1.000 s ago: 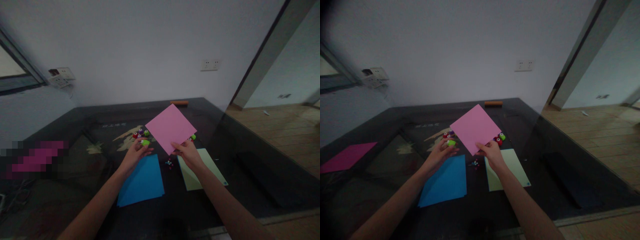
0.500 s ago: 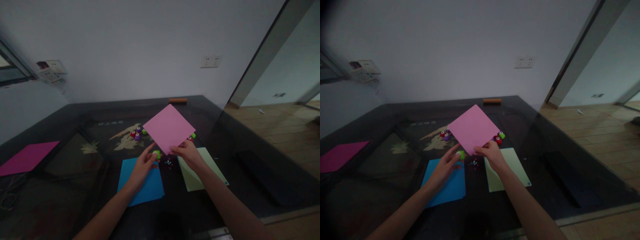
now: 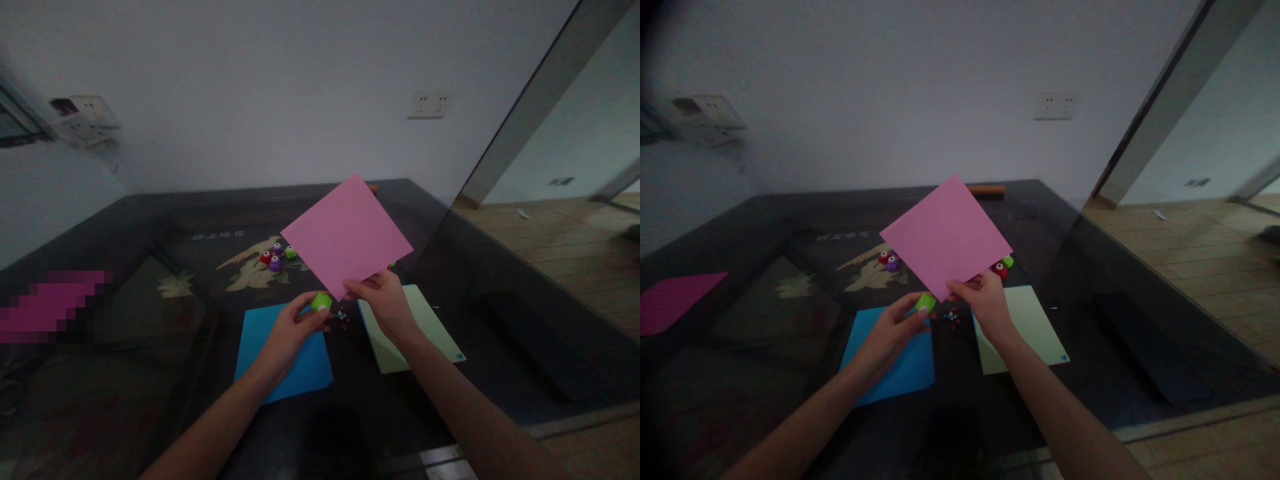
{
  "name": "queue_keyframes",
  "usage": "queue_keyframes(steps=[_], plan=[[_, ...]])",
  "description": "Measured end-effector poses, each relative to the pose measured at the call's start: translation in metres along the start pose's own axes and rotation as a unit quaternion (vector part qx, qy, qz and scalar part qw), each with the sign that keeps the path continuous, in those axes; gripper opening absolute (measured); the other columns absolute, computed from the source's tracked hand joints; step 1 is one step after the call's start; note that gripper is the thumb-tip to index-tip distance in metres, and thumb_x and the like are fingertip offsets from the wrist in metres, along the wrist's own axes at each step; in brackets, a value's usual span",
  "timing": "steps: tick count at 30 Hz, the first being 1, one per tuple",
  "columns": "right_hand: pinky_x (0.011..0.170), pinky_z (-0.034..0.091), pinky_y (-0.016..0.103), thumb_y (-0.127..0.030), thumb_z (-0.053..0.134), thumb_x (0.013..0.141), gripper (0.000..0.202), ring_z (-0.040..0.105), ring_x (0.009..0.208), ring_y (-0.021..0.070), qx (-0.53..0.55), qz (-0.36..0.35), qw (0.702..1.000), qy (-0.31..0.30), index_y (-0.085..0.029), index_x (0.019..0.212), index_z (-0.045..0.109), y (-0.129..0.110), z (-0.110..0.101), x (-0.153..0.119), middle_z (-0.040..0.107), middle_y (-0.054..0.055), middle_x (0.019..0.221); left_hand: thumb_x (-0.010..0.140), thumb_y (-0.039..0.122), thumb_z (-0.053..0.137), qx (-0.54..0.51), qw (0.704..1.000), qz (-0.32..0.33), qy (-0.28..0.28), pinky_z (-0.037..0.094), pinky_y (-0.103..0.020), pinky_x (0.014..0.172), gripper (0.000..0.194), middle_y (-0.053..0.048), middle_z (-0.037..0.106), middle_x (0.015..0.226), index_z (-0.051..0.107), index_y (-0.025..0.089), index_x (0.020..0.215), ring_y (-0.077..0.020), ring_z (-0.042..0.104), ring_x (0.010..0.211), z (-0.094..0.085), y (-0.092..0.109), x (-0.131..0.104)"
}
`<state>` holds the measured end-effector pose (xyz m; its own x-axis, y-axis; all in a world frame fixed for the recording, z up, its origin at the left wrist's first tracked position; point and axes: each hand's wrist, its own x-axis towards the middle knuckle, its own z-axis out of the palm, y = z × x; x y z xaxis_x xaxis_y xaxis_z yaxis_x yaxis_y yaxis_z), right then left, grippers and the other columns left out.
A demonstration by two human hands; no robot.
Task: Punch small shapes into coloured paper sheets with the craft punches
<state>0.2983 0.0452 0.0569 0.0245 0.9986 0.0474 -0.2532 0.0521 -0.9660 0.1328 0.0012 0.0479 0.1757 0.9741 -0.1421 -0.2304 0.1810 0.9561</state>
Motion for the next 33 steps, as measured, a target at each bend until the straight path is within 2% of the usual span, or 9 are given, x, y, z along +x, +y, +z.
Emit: queue_keyframes(steps=[6, 13, 27, 30, 33], plan=[[0.055, 0.055, 0.029, -0.026, 0.082, 0.051, 0.031, 0.064, 0.057, 0.0159, -0.011, 0.009, 1.0, 0.003, -0.015, 0.074, 0.064, -0.0016, 0.0014, -0.0017, 0.071, 0.005, 0.07, 0.066, 0.034, 0.075, -0.011, 1.0, -0.008, 0.007, 0.049, -0.026, 0.066, 0.044, -0.007, 0.069, 0.1, 0.065, 0.02, 0.106, -0.0199, 0.062, 0.084, 0.0035, 0.0012, -0.0024], [0.055, 0.055, 0.031, -0.024, 0.08, 0.055, 0.027, 0.065, 0.058, 0.0169, -0.016, 0.001, 1.0, 0.0, -0.015, 0.075, 0.065, 0.0009, 0.0005, -0.0018, 0.071, 0.005, 0.07, 0.064, 0.032, 0.077, -0.041, 0.999, -0.016, 0.01, 0.05, -0.028, 0.072, 0.038, -0.005, 0.07, 0.093, 0.066, 0.019, 0.097, -0.018, 0.063, 0.082, 0.0039, 0.0002, -0.0011], [0.055, 0.055, 0.031, -0.024, 0.079, 0.056, 0.025, 0.065, 0.055, 0.0169, -0.037, 0.005, 0.999, 0.0, -0.015, 0.075, 0.065, -0.0015, 0.0034, -0.0054, 0.071, 0.004, 0.068, 0.063, 0.031, 0.078, -0.04, 0.999, -0.013, 0.005, 0.05, -0.028, 0.076, 0.037, -0.003, 0.069, 0.09, 0.066, 0.018, 0.096, -0.0166, 0.063, 0.079, 0.0038, -0.0031, -0.0009], [0.057, 0.056, 0.032, -0.024, 0.08, 0.055, 0.028, 0.066, 0.057, 0.0179, -0.027, 0.005, 1.0, -0.008, -0.015, 0.077, 0.065, -0.0006, 0.0046, -0.0064, 0.072, 0.004, 0.07, 0.064, 0.032, 0.078, -0.038, 0.999, -0.022, 0.01, 0.05, -0.031, 0.078, 0.037, -0.005, 0.07, 0.088, 0.067, 0.015, 0.095, -0.0169, 0.064, 0.077, 0.0036, -0.004, -0.0006], [0.059, 0.056, 0.032, -0.023, 0.08, 0.056, 0.029, 0.067, 0.061, 0.0185, -0.022, 0.004, 1.0, -0.021, -0.015, 0.079, 0.066, 0.0024, 0.0059, -0.0073, 0.072, 0.004, 0.073, 0.064, 0.032, 0.079, -0.049, 0.998, -0.028, 0.008, 0.05, -0.03, 0.075, 0.037, -0.006, 0.071, 0.085, 0.067, 0.014, 0.093, -0.0165, 0.064, 0.073, 0.0034, -0.0044, -0.0004]])
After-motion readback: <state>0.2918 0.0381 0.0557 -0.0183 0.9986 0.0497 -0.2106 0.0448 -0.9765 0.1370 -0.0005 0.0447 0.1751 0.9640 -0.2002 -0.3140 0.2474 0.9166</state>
